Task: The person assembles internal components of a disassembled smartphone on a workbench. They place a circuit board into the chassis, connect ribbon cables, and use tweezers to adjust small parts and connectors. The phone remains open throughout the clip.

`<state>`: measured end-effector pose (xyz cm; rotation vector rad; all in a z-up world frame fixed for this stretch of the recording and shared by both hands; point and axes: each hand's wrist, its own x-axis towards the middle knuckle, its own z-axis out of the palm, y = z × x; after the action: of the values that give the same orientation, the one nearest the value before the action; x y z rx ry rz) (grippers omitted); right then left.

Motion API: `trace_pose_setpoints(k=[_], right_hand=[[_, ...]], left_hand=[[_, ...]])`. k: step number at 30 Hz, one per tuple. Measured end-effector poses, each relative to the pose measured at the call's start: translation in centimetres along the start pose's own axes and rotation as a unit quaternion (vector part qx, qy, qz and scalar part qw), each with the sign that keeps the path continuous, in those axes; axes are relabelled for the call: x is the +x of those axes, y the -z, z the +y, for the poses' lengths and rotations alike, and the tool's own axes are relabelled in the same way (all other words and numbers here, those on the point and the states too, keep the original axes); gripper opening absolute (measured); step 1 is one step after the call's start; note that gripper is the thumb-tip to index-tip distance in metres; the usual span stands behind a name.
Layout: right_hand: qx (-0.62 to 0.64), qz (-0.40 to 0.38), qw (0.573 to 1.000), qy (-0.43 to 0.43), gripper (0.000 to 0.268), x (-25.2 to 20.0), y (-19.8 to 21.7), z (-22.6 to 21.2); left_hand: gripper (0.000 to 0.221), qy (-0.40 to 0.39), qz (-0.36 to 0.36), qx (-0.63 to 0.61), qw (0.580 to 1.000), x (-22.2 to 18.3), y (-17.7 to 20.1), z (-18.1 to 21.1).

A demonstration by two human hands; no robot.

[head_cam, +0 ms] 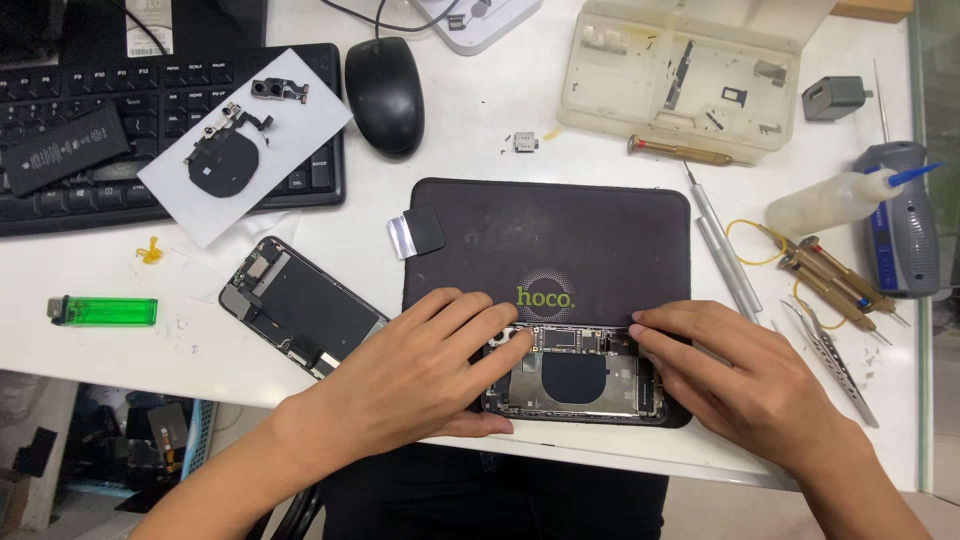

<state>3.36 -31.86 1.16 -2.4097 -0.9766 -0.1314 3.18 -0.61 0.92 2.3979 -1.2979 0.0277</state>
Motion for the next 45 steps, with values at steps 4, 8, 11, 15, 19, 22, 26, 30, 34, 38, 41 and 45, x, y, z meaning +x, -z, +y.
trace_pose_setpoints(k=[4, 8, 11, 15, 19, 22, 26, 30, 34, 38, 41, 45], right_hand=[[-0.01, 0.005, 0.999, 0.032, 0.036, -0.3, 0.4, 0.4], [-0.012, 0.001, 0.999, 0.033, 0.037, -0.5, 0.7, 0.5], [-0.012, -0.005, 1.0, 0.02, 0.037, -0.6, 0.7, 0.4], [-0.011, -0.006, 1.0, 0.02, 0.037, -0.7, 0.6, 0.5], [-0.015, -0.012, 1.0, 0.019, 0.039, -0.7, 0.6, 0.6], [-0.015, -0.02, 1.0, 0.016, 0.039, -0.7, 0.6, 0.7], [-0.013, -0.024, 0.999, 0.019, 0.04, -0.7, 0.7, 0.8], [-0.021, -0.032, 0.999, 0.024, 0.04, -0.7, 0.7, 0.8], [-0.023, -0.035, 0.999, 0.028, 0.04, -0.8, 0.5, 0.9], [-0.03, -0.031, 0.998, 0.037, 0.041, -1.0, 0.3, 1.0], [-0.03, -0.041, 0.998, 0.027, 0.04, -1.0, 0.4, 0.9], [-0.032, -0.052, 0.998, 0.015, 0.04, -0.8, 0.3, 1.0]], left_hand=[[0.072, -0.007, -0.011, 0.016, 1.0, 0.4, 0.1, 0.0], [0.072, -0.016, -0.019, 0.018, 1.0, 0.7, 0.3, -0.1], [0.072, -0.022, -0.043, -0.002, 0.999, 1.0, 0.4, -0.2], [0.074, -0.035, -0.078, -0.035, 0.996, 1.5, 1.3, -0.9], [0.076, -0.058, -0.102, -0.031, 0.993, 2.2, 2.1, -1.4], [0.075, -0.069, -0.132, -0.034, 0.988, 2.7, 2.4, -1.8], [0.072, -0.083, -0.154, -0.054, 0.983, 3.3, 2.6, -2.5], [0.068, -0.106, -0.161, -0.047, 0.98, 3.6, 2.6, -2.8], [0.066, -0.113, -0.174, -0.052, 0.977, 4.0, 2.6, -3.1], [0.064, -0.131, -0.181, -0.056, 0.973, 4.1, 2.5, -3.4], [0.069, -0.168, -0.169, -0.017, 0.971, 3.6, 2.3, -3.1], [0.064, -0.157, -0.103, -0.098, 0.977, 2.6, 2.0, -3.4]])
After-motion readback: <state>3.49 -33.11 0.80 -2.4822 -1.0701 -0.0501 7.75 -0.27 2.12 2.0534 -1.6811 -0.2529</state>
